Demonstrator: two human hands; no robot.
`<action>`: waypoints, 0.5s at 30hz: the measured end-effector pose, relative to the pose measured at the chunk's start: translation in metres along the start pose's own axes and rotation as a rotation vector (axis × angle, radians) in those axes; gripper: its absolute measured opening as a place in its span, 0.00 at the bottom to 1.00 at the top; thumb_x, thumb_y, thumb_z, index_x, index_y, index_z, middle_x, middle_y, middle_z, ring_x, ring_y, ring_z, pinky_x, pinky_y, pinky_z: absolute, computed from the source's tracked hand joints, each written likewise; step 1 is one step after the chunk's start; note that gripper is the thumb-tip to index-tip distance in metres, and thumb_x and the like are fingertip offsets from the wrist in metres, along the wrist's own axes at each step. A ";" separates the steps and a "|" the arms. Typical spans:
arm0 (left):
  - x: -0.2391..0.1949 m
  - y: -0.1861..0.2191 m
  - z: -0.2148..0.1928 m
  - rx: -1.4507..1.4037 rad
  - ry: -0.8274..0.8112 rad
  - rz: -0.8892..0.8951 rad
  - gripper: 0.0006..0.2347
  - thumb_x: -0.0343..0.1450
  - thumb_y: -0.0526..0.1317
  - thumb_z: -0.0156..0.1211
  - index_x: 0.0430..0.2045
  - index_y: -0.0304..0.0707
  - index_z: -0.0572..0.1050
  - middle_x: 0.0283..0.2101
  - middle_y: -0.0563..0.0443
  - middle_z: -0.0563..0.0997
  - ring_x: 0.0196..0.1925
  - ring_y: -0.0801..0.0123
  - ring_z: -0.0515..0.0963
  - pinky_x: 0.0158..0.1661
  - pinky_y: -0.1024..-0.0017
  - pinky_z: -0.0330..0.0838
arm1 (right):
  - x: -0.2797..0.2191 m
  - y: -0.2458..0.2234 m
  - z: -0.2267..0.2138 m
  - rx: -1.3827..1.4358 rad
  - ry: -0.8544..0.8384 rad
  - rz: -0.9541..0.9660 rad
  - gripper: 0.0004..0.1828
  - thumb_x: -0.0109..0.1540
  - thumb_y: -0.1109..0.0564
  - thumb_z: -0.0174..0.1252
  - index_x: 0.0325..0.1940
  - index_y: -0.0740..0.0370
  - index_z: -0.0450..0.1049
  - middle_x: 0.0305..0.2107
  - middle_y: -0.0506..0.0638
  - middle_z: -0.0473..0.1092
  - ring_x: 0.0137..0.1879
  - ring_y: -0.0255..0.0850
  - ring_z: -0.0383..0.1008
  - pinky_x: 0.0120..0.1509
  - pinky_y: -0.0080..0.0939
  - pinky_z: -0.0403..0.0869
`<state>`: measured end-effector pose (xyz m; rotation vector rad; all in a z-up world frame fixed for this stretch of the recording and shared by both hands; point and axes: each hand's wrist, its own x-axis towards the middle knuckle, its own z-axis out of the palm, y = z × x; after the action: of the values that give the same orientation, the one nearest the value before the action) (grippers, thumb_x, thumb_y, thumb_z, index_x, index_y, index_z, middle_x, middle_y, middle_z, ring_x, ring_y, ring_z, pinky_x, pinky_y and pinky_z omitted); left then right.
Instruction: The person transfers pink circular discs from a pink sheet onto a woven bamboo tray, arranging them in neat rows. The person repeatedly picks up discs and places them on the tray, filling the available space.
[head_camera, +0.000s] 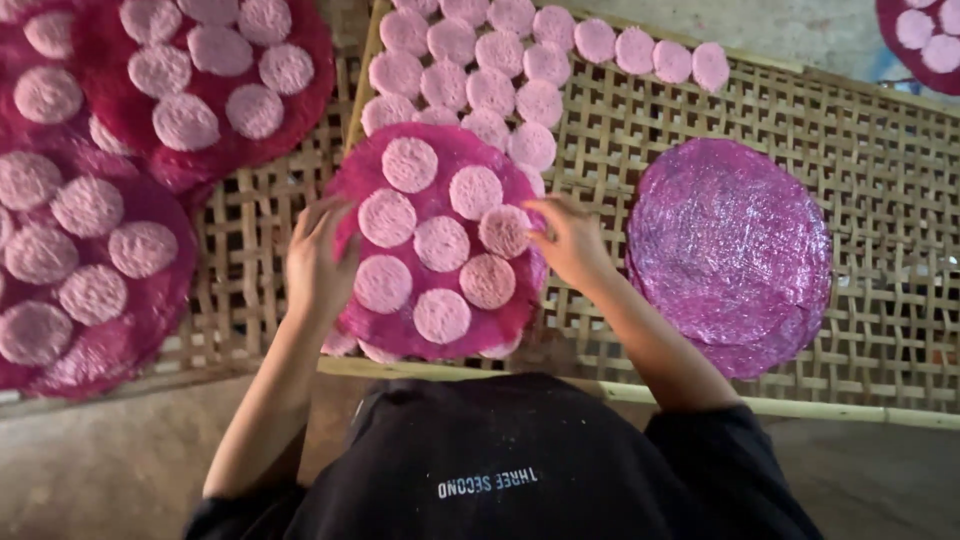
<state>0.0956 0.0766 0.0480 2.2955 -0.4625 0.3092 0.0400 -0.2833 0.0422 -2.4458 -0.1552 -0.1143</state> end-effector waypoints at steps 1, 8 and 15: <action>0.007 0.005 0.016 0.021 -0.035 0.042 0.15 0.70 0.31 0.64 0.52 0.34 0.76 0.55 0.40 0.79 0.57 0.47 0.78 0.57 0.58 0.74 | 0.005 0.006 0.007 -0.065 -0.098 -0.066 0.23 0.60 0.56 0.66 0.58 0.57 0.73 0.49 0.52 0.73 0.43 0.41 0.76 0.49 0.42 0.77; 0.063 0.029 0.127 0.190 -0.277 -0.118 0.15 0.69 0.39 0.68 0.49 0.42 0.78 0.56 0.41 0.76 0.62 0.47 0.69 0.58 0.40 0.62 | 0.031 0.026 0.035 -0.443 -0.232 -0.581 0.20 0.55 0.54 0.65 0.50 0.60 0.77 0.48 0.50 0.73 0.50 0.47 0.75 0.48 0.49 0.77; 0.071 0.033 0.179 0.287 -0.286 -0.067 0.16 0.62 0.41 0.71 0.41 0.43 0.75 0.48 0.39 0.77 0.54 0.45 0.74 0.53 0.49 0.69 | 0.065 0.124 0.019 0.729 -0.200 0.203 0.12 0.66 0.53 0.56 0.50 0.60 0.75 0.43 0.53 0.75 0.48 0.41 0.75 0.54 0.45 0.77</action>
<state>0.1599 -0.0915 -0.0279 2.6445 -0.5081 0.0112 0.1227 -0.3604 -0.0421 -1.7260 -0.0242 0.2399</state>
